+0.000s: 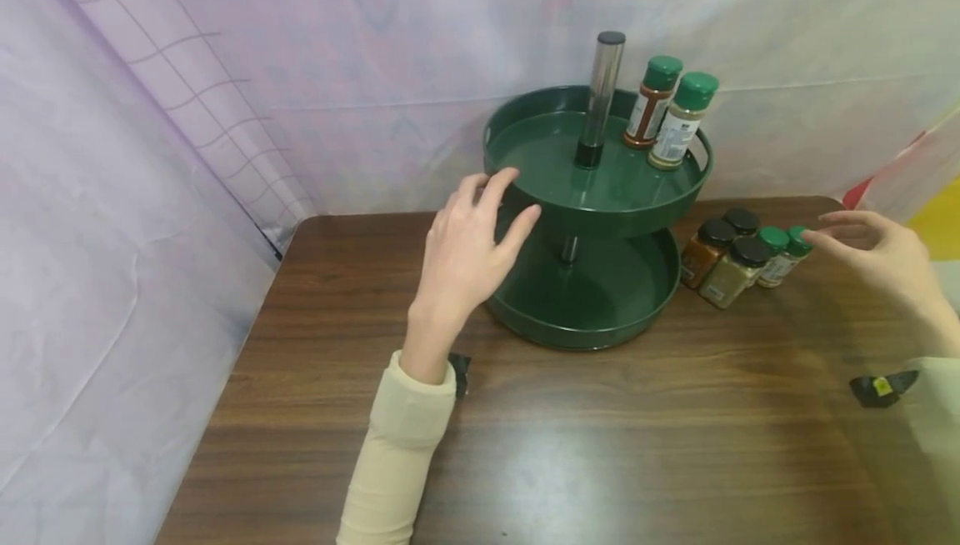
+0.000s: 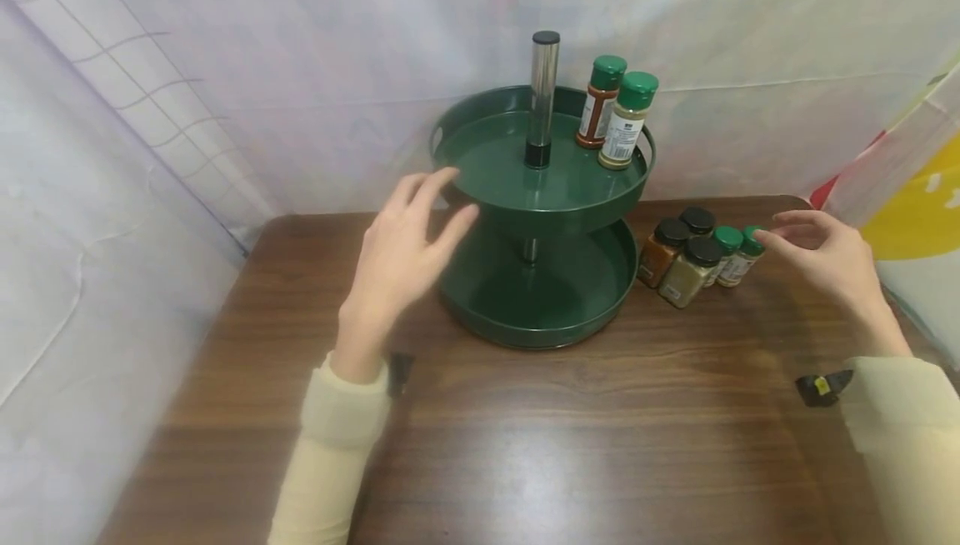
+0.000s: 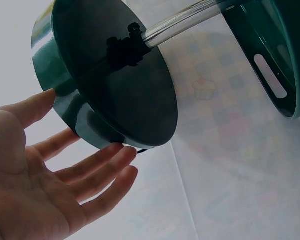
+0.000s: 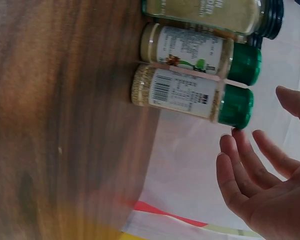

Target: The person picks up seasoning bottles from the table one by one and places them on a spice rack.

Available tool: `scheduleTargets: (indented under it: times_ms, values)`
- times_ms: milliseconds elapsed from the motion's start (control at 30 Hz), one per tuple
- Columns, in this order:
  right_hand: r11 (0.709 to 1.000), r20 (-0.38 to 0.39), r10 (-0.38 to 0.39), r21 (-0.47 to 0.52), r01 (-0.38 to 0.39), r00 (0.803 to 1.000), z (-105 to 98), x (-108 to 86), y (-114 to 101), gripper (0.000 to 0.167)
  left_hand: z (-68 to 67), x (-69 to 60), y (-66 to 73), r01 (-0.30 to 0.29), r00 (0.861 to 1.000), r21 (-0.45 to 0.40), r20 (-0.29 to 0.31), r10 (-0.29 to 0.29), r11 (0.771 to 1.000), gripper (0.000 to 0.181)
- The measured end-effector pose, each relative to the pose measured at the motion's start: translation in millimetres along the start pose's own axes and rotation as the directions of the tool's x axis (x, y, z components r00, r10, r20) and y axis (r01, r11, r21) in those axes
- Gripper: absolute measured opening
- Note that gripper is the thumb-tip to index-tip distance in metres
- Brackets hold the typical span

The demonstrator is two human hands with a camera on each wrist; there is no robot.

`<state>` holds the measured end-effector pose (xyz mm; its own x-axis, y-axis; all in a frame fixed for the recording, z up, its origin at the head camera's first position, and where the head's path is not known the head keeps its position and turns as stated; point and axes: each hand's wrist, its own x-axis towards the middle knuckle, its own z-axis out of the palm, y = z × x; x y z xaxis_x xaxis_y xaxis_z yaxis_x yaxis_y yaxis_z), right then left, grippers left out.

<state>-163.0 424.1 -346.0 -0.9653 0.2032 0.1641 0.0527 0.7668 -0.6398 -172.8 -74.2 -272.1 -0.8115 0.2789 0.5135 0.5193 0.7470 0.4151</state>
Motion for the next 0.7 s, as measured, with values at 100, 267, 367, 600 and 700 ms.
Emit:
scheduleTargets:
  times_ms: [100, 267, 367, 600, 700]
  values:
    - [1.000, 0.009, 0.020, 0.004, -0.020, 1.000, 3.6, -1.1, 2.1, 0.061, 0.6, 0.2, -0.4, -0.004, 1.000, 0.002, -0.002, 0.004, 1.000, 0.054]
    - [0.999, 0.025, 0.038, -0.029, -0.038, 0.999, 8.2, -0.1, 5.2, 0.069, 0.6, 0.1, -0.6, -0.005, 1.000, 0.003, -0.005, 0.005, 1.000, 0.054]
    - [0.998, 0.038, 0.039, -0.054, -0.037, 0.998, 10.5, 2.2, 8.2, 0.073, 0.4, 0.0, -0.4, -0.003, 1.000, 0.002, -0.007, 0.003, 1.000, 0.054]
    - [0.996, 0.058, 0.050, -0.080, -0.045, 0.997, 16.5, 6.0, 15.3, 0.078, 0.3, -0.4, -0.3, 0.005, 1.000, 0.004, -0.002, -0.005, 1.000, 0.054]
    - [0.996, 0.057, 0.059, -0.068, -0.055, 0.997, 18.5, 6.6, 16.4, 0.079, 0.0, -0.3, -0.3, 0.007, 1.000, 0.004, -0.002, -0.007, 1.000, 0.054]
